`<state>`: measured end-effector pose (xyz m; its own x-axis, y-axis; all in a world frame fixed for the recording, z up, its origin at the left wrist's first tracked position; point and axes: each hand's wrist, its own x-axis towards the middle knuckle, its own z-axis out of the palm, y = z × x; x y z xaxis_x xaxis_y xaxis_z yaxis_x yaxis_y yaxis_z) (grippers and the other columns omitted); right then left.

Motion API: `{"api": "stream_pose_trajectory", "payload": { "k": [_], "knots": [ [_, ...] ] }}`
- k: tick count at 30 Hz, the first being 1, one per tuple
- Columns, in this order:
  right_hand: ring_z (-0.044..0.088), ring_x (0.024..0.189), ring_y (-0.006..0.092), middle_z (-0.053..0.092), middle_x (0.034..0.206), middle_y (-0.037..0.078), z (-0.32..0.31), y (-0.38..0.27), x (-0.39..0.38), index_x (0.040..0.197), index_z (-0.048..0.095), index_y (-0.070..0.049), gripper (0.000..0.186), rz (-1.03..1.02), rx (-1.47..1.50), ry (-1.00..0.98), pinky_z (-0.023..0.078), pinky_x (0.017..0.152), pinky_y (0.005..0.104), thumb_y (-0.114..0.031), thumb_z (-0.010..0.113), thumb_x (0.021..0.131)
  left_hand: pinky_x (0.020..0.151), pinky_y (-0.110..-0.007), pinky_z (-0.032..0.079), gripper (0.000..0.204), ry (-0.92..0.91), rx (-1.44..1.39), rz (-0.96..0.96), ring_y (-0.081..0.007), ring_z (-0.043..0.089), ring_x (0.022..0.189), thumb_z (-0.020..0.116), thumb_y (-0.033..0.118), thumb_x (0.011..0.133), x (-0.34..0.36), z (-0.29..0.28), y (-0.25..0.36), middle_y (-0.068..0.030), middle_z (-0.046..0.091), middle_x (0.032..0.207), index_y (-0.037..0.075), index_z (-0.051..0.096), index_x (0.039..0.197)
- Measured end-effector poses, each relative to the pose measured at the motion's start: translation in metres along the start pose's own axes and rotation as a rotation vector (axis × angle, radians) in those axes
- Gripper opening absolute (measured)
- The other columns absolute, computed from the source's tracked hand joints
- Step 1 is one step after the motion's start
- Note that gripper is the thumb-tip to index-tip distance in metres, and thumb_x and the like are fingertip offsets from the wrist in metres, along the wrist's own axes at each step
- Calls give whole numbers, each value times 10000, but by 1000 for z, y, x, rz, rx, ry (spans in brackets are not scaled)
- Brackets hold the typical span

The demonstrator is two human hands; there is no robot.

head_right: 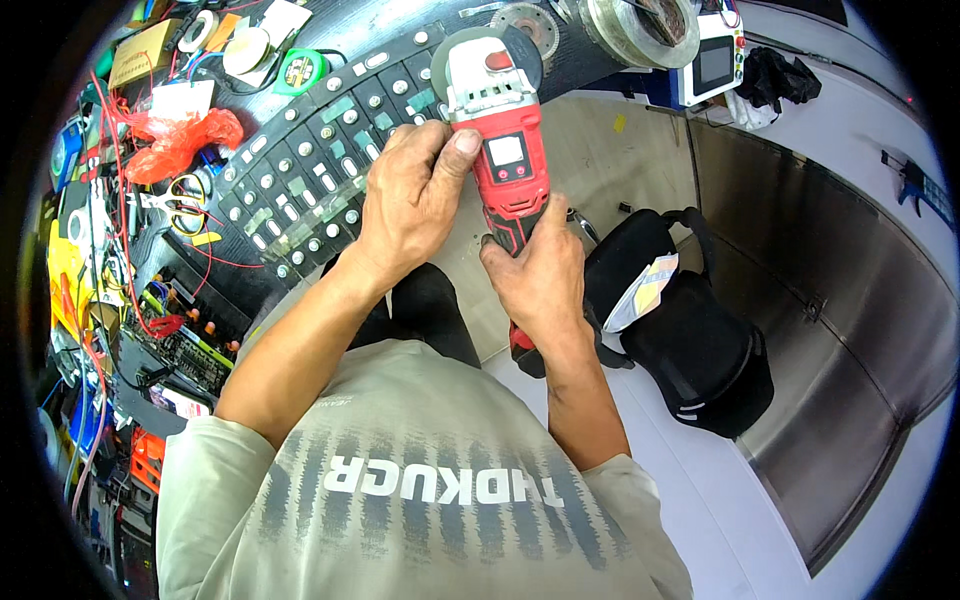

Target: The person removes a grinding disc from an angle grinder, installs a replacement disc by hand and with a wrench, and then turns on the power tool briefly.

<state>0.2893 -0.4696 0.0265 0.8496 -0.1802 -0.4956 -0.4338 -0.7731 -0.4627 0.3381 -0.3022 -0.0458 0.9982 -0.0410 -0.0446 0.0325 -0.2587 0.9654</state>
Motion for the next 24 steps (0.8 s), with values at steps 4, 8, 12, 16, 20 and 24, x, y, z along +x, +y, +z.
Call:
{"api": "stream_pose_trajectory", "payload": {
  "k": [4, 8, 12, 16, 20, 24],
  "knots": [
    [763, 740, 465, 732, 788, 222, -3, -5, 0, 1281, 523, 63, 583, 28, -2, -43, 609, 774, 532, -144, 848, 843, 807, -481, 500, 539, 3, 0, -16, -348, 581, 850, 620, 464, 1194, -2, -1, -1, -177, 631, 818, -16, 713, 965],
    [763, 730, 457, 734, 789, 221, -1, 2, 1, 1294, 526, 54, 590, -16, 10, -16, 609, 769, 529, -148, 849, 843, 809, -484, 500, 543, -2, 3, -16, -349, 577, 856, 619, 466, 1194, -1, -1, 0, -176, 632, 827, -13, 702, 951],
    [763, 747, 450, 736, 798, 221, -4, -1, 0, 1304, 525, 49, 594, 45, 23, -46, 603, 769, 532, -148, 849, 846, 806, -482, 496, 550, -5, 10, 6, -347, 565, 853, 618, 468, 1195, 0, 1, 0, -173, 628, 830, -15, 697, 944],
    [766, 759, 448, 737, 804, 219, 0, 3, -1, 1305, 524, 48, 590, 21, 22, -35, 600, 775, 532, -143, 847, 850, 820, -489, 499, 558, 1, 4, 15, -348, 573, 872, 616, 476, 1194, -2, -1, 1, -175, 633, 832, -17, 699, 947],
    [767, 761, 453, 743, 819, 222, 1, 6, 0, 1314, 520, 51, 597, 1, 17, -25, 603, 775, 534, -137, 849, 853, 832, -488, 504, 561, -12, 11, -1, -357, 583, 888, 612, 483, 1195, -1, 0, 2, -178, 646, 855, -16, 702, 954],
    [767, 758, 461, 748, 828, 229, -1, 1, -1, 1322, 512, 57, 609, 15, 24, -44, 607, 769, 530, -134, 851, 853, 831, -482, 501, 546, -12, -6, 10, -356, 579, 889, 611, 468, 1199, -2, -2, 0, -176, 642, 865, -18, 708, 969]
  ]
}}
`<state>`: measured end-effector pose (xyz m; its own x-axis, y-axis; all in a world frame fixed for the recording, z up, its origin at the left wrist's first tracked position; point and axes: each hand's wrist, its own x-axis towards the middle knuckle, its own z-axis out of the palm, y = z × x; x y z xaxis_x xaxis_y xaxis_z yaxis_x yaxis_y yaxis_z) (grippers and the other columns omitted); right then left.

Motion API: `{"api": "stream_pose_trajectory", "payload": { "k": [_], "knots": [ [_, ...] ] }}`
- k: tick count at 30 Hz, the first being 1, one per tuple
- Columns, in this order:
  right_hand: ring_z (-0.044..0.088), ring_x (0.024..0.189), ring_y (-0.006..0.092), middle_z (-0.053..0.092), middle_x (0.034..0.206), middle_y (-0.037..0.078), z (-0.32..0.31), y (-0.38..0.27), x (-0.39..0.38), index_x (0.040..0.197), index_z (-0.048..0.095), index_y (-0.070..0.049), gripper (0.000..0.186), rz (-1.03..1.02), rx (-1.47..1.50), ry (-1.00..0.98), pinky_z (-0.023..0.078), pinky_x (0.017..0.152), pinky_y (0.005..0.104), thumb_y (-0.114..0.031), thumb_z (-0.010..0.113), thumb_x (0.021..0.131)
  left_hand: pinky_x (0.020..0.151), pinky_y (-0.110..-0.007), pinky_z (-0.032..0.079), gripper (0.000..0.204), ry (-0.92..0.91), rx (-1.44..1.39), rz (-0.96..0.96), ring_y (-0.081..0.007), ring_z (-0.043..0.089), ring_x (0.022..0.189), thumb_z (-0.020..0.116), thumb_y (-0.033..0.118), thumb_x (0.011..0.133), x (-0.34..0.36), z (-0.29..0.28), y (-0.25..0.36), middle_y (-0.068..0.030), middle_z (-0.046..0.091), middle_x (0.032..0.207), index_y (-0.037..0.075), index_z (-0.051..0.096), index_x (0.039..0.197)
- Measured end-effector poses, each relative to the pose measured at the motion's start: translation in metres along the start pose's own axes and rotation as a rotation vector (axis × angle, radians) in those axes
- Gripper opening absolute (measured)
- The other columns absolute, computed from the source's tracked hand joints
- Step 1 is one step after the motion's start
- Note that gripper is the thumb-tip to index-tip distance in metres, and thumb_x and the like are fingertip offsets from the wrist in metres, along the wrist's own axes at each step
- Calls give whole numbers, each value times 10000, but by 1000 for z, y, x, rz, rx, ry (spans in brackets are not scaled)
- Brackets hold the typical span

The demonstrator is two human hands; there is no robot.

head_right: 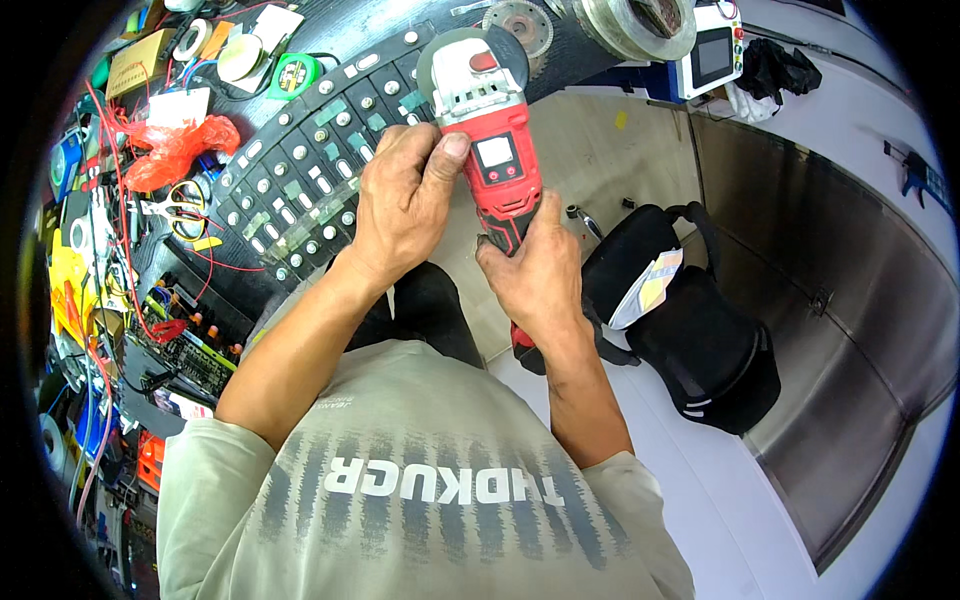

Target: The person removes a grinding disc from an angle grinder, installs a replacement disc by hand and with a wrench, and then turns on the power tool briefly.

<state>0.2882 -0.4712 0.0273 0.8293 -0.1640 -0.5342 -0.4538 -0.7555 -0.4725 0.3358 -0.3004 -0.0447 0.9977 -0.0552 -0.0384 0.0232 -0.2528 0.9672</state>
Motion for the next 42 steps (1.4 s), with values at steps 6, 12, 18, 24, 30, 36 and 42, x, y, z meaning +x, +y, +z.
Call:
{"api": "stream_pose_trajectory", "payload": {
  "k": [6, 12, 18, 24, 30, 36, 42],
  "knots": [
    [769, 747, 446, 742, 804, 219, 2, 4, 0, 1325, 510, 59, 613, -16, 1, 20, 607, 762, 521, -134, 850, 853, 830, -480, 499, 534, 9, 24, 22, -353, 575, 886, 614, 454, 1199, 0, 3, -3, -172, 634, 860, -18, 701, 966],
    [763, 736, 446, 732, 781, 207, -1, 1, 2, 1317, 511, 59, 604, 15, -19, 1, 606, 765, 523, -128, 848, 851, 836, -486, 500, 551, 11, 37, 28, -354, 577, 898, 616, 470, 1194, 0, 3, -5, -169, 638, 864, -16, 694, 947],
    [759, 731, 448, 728, 771, 205, -1, 1, -1, 1313, 510, 54, 595, 0, -37, 10, 604, 768, 530, -123, 840, 851, 833, -501, 502, 539, 25, 6, 30, -366, 573, 887, 634, 462, 1182, -1, 3, -3, -176, 650, 863, -12, 696, 934],
    [757, 720, 443, 717, 757, 202, 0, 6, 0, 1308, 511, 54, 593, -36, -26, 40, 601, 759, 529, -129, 839, 849, 839, -479, 494, 530, 13, 28, 39, -355, 561, 897, 620, 461, 1196, -1, 4, -4, -168, 639, 873, -17, 702, 979],
    [758, 720, 444, 714, 750, 199, -3, 2, 0, 1309, 508, 71, 616, -2, -46, 3, 601, 752, 530, -133, 849, 838, 835, -532, 513, 540, 21, 1, -4, -392, 601, 895, 662, 457, 1161, 0, 1, 2, -184, 680, 867, -1, 693, 877],
    [762, 732, 452, 718, 759, 209, -2, 2, 1, 1271, 511, 73, 596, -16, -56, 23, 603, 755, 538, -141, 857, 836, 849, -479, 502, 538, 2, 28, 11, -351, 570, 897, 616, 466, 1194, -1, 1, -1, -179, 652, 869, -23, 720, 995],
    [757, 714, 457, 712, 734, 208, 1, 9, 2, 1227, 509, 67, 565, -58, -56, 54, 604, 753, 539, -139, 860, 835, 848, -479, 505, 543, 11, 13, 25, -347, 573, 898, 616, 466, 1195, -1, 4, -3, -178, 651, 879, -26, 722, 990]
  ]
}}
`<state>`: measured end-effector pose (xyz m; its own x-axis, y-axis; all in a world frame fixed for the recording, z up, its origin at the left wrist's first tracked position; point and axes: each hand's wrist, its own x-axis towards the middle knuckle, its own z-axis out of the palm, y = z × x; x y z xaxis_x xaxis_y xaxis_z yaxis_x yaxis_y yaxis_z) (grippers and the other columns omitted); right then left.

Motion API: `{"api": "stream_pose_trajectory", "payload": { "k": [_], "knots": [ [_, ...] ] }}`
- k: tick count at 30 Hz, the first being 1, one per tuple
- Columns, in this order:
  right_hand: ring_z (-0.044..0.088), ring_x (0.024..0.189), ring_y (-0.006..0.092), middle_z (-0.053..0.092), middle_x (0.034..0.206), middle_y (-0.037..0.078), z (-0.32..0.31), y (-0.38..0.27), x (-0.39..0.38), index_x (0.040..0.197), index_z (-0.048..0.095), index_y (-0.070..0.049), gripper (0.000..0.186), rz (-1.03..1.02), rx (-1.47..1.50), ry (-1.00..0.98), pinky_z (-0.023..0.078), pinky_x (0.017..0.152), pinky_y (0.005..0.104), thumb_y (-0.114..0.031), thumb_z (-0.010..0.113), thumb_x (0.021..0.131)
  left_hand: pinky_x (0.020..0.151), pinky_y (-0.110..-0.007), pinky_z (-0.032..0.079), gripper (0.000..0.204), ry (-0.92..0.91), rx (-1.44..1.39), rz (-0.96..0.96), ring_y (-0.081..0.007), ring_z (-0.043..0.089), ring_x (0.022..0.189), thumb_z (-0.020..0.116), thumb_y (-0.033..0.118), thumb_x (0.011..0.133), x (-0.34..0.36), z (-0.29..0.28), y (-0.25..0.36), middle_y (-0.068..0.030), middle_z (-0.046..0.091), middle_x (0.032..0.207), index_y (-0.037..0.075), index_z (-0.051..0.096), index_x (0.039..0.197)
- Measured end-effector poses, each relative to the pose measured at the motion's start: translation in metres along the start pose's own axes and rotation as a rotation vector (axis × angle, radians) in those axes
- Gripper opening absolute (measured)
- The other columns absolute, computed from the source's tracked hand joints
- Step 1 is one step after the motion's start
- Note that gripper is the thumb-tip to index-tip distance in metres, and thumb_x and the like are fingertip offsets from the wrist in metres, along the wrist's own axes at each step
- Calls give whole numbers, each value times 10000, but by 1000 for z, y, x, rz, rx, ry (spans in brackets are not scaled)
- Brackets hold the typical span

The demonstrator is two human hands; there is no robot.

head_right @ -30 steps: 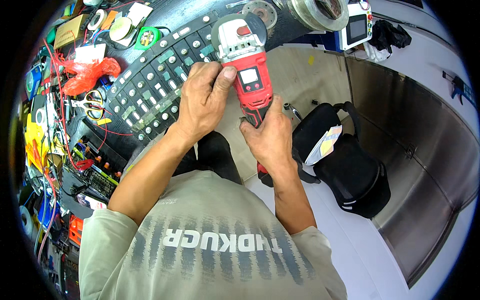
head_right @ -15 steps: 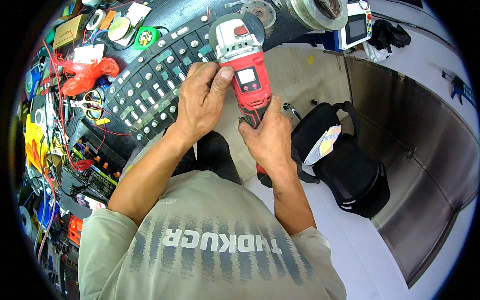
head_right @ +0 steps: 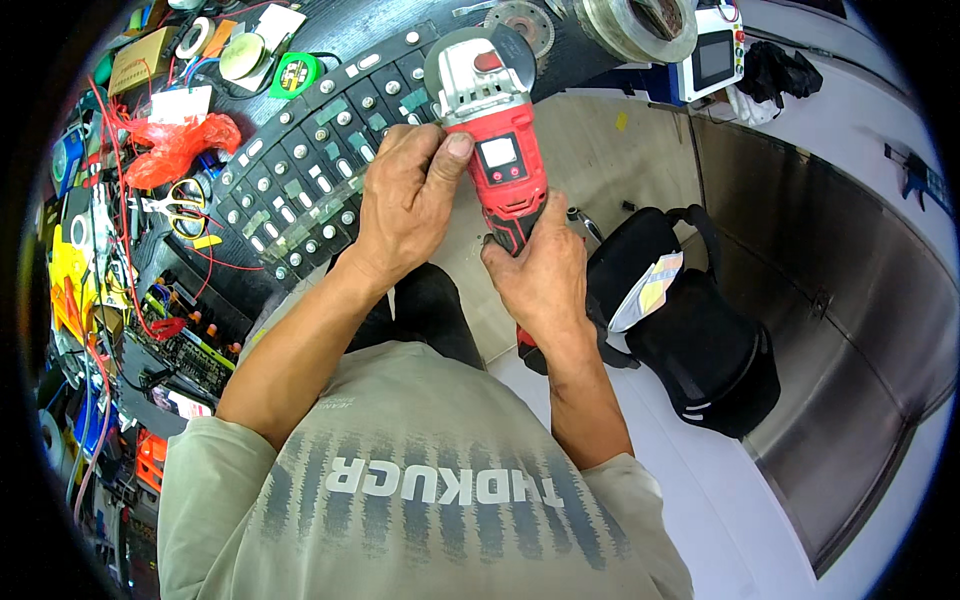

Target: The person removes a grinding disc from an angle grinder, installs a replacement disc by hand and with a wrench, and then turns on the power tool briefly.

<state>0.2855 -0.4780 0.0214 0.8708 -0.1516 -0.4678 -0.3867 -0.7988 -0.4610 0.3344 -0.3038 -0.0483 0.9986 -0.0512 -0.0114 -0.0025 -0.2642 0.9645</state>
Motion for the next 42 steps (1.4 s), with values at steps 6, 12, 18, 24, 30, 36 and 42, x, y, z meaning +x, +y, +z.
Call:
{"api": "stream_pose_trajectory", "payload": {
  "k": [6, 12, 18, 24, 30, 36, 42],
  "knots": [
    [759, 713, 455, 705, 724, 204, -3, -7, 0, 1219, 508, 68, 560, 21, -25, -25, 605, 749, 537, -133, 859, 832, 839, -481, 498, 567, 9, -18, 0, -344, 564, 896, 603, 483, 1199, -2, -3, 1, -174, 636, 864, -23, 705, 966],
    [760, 710, 444, 710, 735, 202, -3, -6, -1, 1228, 510, 54, 565, 47, -9, -34, 606, 745, 528, -126, 866, 827, 844, -478, 497, 567, 0, -9, -8, -345, 561, 896, 597, 492, 1200, -2, -2, 0, -173, 633, 859, -16, 703, 971],
    [758, 698, 425, 710, 736, 197, 0, -2, 0, 1238, 518, 51, 574, 5, 4, 9, 603, 735, 523, -120, 874, 822, 834, -482, 499, 567, -5, -8, 12, -347, 557, 886, 594, 492, 1202, 0, 0, -1, -178, 632, 860, -11, 701, 964],
    [758, 715, 445, 713, 743, 196, -3, -7, 0, 1284, 513, 58, 601, 23, -19, -30, 606, 749, 523, -127, 865, 834, 830, -532, 513, 527, 18, -13, -15, -398, 594, 874, 658, 436, 1166, 0, -4, 3, -188, 674, 855, -3, 679, 876],
    [756, 745, 471, 717, 752, 206, -2, -7, -1, 1334, 503, 63, 642, 34, -3, -44, 598, 758, 547, -126, 861, 835, 827, -524, 519, 521, 38, -60, -4, -391, 600, 876, 661, 441, 1165, -1, -2, 0, -186, 682, 864, -4, 702, 896],
    [748, 730, 471, 702, 736, 208, -1, -3, -2, 1307, 504, 65, 620, 18, -11, -9, 594, 746, 547, -130, 855, 836, 836, -509, 513, 544, -17, -6, -2, -381, 592, 896, 629, 464, 1184, 0, -6, 1, -186, 663, 874, -7, 693, 920],
    [745, 717, 473, 702, 734, 211, 0, -4, -1, 1300, 498, 66, 614, 32, -34, -38, 592, 733, 552, -134, 851, 839, 842, -465, 507, 536, -14, -32, 0, -343, 590, 917, 595, 460, 1209, -3, -6, -3, -173, 637, 876, -16, 695, 984]
  ]
}}
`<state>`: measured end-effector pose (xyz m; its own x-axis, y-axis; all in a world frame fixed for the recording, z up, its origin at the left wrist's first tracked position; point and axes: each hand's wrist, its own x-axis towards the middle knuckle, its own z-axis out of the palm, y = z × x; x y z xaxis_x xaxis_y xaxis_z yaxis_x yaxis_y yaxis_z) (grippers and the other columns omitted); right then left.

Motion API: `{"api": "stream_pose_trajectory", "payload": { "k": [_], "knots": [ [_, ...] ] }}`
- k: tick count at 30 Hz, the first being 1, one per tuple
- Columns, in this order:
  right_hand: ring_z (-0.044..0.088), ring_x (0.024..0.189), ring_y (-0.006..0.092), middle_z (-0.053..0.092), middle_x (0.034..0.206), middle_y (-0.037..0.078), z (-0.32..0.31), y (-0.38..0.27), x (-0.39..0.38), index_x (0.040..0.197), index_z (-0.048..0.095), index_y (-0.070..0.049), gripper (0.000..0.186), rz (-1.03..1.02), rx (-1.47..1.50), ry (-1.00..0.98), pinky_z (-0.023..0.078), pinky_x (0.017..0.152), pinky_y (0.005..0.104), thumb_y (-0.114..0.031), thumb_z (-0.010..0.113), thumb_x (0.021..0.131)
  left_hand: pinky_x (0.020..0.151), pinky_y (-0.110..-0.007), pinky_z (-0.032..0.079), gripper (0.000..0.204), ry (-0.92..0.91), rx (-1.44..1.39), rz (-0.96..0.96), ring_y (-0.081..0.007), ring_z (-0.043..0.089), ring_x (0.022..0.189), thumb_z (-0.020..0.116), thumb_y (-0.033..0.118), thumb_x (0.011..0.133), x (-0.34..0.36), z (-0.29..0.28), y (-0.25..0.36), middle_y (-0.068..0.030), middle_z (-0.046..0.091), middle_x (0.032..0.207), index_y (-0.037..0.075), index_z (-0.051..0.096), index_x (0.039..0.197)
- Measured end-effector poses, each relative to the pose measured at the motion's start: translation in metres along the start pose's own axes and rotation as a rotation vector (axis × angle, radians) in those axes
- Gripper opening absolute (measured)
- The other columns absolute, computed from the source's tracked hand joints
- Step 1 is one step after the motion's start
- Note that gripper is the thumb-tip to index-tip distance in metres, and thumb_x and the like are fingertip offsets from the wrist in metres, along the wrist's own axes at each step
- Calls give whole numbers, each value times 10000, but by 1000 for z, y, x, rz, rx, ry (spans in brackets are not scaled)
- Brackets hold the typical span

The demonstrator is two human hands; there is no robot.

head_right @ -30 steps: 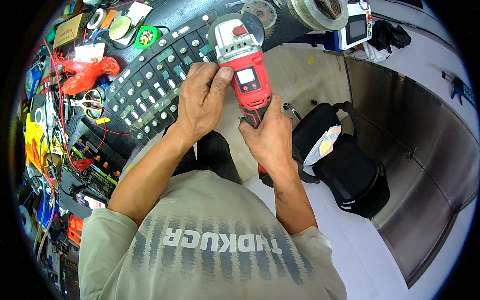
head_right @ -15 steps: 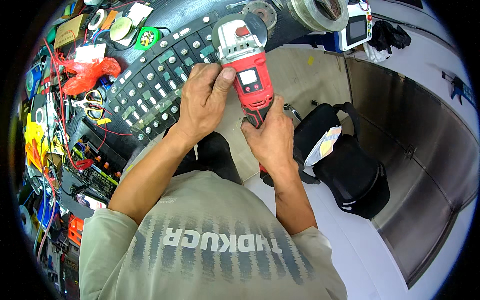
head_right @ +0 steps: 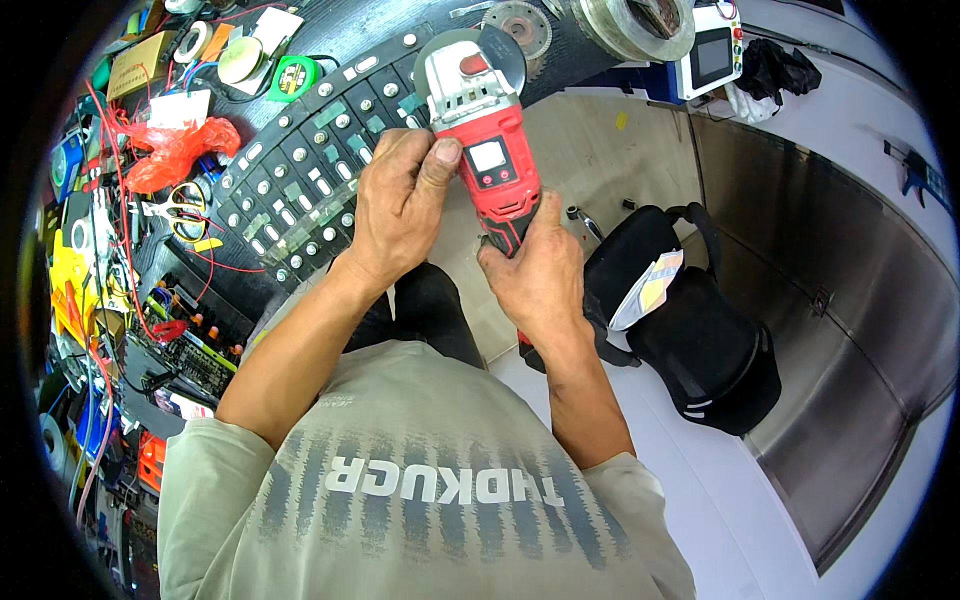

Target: The person removes a grinding disc from an angle grinder, installs a replacement disc by hand and with a wrench, and then turns on the power tool briefly.

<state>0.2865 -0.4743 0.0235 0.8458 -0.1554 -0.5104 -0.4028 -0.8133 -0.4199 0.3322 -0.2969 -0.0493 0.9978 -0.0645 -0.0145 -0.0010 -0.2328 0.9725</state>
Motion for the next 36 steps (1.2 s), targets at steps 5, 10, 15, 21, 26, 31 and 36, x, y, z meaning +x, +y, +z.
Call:
{"api": "stream_pose_trajectory", "payload": {
  "k": [5, 10, 15, 21, 26, 31, 36],
  "knots": [
    [738, 662, 377, 711, 756, 195, -1, -3, -1, 1246, 518, 51, 547, -27, 9, 25, 593, 698, 471, -106, 848, 839, 845, -492, 520, 552, 11, -17, -22, -369, 605, 916, 638, 477, 1181, 1, 0, 2, -179, 668, 877, -17, 706, 944],
    [740, 664, 378, 712, 759, 191, -1, -3, 0, 1246, 518, 50, 549, -22, 15, 26, 598, 710, 470, -104, 849, 837, 848, -516, 525, 552, 45, -43, -31, -387, 603, 909, 659, 472, 1169, 1, 1, 4, -184, 677, 868, -13, 704, 910],
    [753, 716, 459, 705, 739, 202, -1, -2, 0, 1279, 502, 61, 602, -5, 15, 12, 606, 751, 542, -125, 859, 832, 844, -515, 525, 570, 28, -19, -21, -388, 603, 900, 652, 476, 1171, 2, 3, 2, -190, 677, 864, -14, 689, 882],
    [762, 750, 464, 718, 769, 220, -2, -2, 0, 1285, 499, 63, 604, 1, 4, 13, 604, 765, 541, -130, 856, 837, 835, -464, 509, 553, 22, -1, 8, -338, 587, 899, 610, 474, 1199, 1, 1, 0, -167, 633, 872, -19, 701, 965],
    [760, 766, 483, 737, 798, 230, -1, -3, -1, 1352, 500, 51, 642, 11, 24, -5, 604, 779, 551, -127, 847, 842, 824, -470, 505, 556, 17, 1, 6, -341, 573, 886, 600, 480, 1201, 1, 1, -3, -166, 624, 865, -18, 697, 974],
    [764, 809, 499, 752, 847, 258, -3, -4, -1, 1370, 494, 38, 645, 32, 27, -9, 603, 804, 560, -124, 842, 852, 849, -457, 513, 563, -10, 12, 8, -333, 600, 921, 584, 486, 1208, 0, 0, 0, -164, 638, 890, -19, 700, 987],
    [764, 822, 506, 755, 865, 262, 1, 1, -1, 1371, 492, 41, 651, -28, 13, 17, 600, 813, 567, -125, 847, 850, 857, -453, 517, 579, 13, 0, -10, -332, 612, 936, 580, 496, 1208, 0, 0, 1, -162, 648, 904, -21, 696, 976]
  ]
}}
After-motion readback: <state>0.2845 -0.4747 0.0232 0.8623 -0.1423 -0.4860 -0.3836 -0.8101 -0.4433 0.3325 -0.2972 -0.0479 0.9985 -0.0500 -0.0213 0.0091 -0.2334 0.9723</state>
